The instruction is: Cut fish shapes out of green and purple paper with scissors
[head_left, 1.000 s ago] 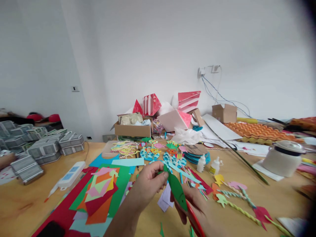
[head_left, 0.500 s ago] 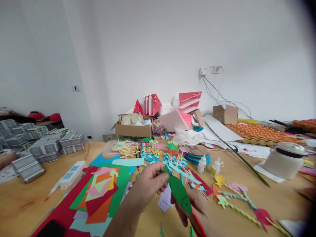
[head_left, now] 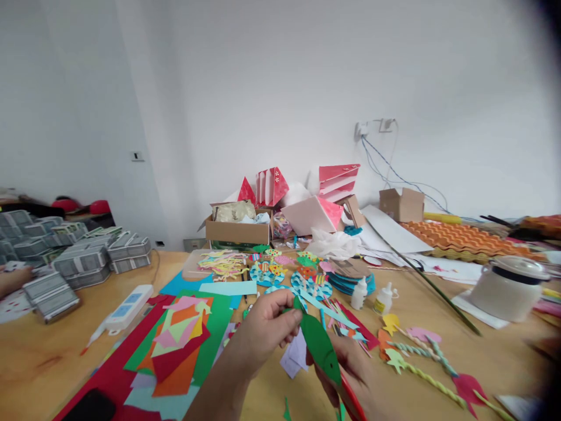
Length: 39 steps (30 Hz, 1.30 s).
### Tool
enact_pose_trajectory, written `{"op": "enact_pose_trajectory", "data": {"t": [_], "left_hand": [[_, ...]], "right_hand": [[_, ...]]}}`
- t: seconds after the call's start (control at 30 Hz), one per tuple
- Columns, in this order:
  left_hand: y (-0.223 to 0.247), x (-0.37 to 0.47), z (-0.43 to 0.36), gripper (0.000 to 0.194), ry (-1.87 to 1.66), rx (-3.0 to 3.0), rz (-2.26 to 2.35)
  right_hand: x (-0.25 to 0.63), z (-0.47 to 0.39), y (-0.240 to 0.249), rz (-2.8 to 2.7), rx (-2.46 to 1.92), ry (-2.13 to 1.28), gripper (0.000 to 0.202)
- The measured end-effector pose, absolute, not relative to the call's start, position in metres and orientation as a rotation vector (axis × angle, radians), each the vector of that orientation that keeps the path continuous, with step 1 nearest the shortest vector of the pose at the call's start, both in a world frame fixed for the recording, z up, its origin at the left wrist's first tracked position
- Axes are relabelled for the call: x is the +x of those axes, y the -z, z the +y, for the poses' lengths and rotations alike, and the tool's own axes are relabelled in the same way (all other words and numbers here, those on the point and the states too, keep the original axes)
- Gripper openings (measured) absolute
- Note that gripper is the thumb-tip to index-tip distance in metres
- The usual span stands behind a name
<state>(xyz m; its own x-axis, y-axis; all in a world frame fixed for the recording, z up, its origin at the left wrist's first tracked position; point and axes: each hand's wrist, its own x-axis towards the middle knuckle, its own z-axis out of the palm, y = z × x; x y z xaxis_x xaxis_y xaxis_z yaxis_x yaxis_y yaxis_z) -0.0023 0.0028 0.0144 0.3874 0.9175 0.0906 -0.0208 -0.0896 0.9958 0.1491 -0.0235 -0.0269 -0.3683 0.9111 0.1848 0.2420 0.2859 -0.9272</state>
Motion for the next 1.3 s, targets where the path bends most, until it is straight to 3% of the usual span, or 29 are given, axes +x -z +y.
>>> {"op": "enact_pose_trajectory", "data": {"t": [0.47, 1.07, 1.3], "left_hand": [[-0.01, 0.0, 0.003, 0.022, -1.001, 1.35, 0.806], [-0.012, 0.003, 0.002, 0.02, -1.052, 1.304, 0.851], [-0.013, 0.003, 0.0, 0.017, -1.01, 1.348, 0.867]], "right_hand": [[0.144, -0.027, 0.021, -1.818, -1.086, -0.862, 0.038], [0.142, -0.027, 0.012, -1.787, -1.053, -1.003, 0.03], [0.146, -0.023, 0.03, -1.78, -1.051, -0.975, 0.034]]}}
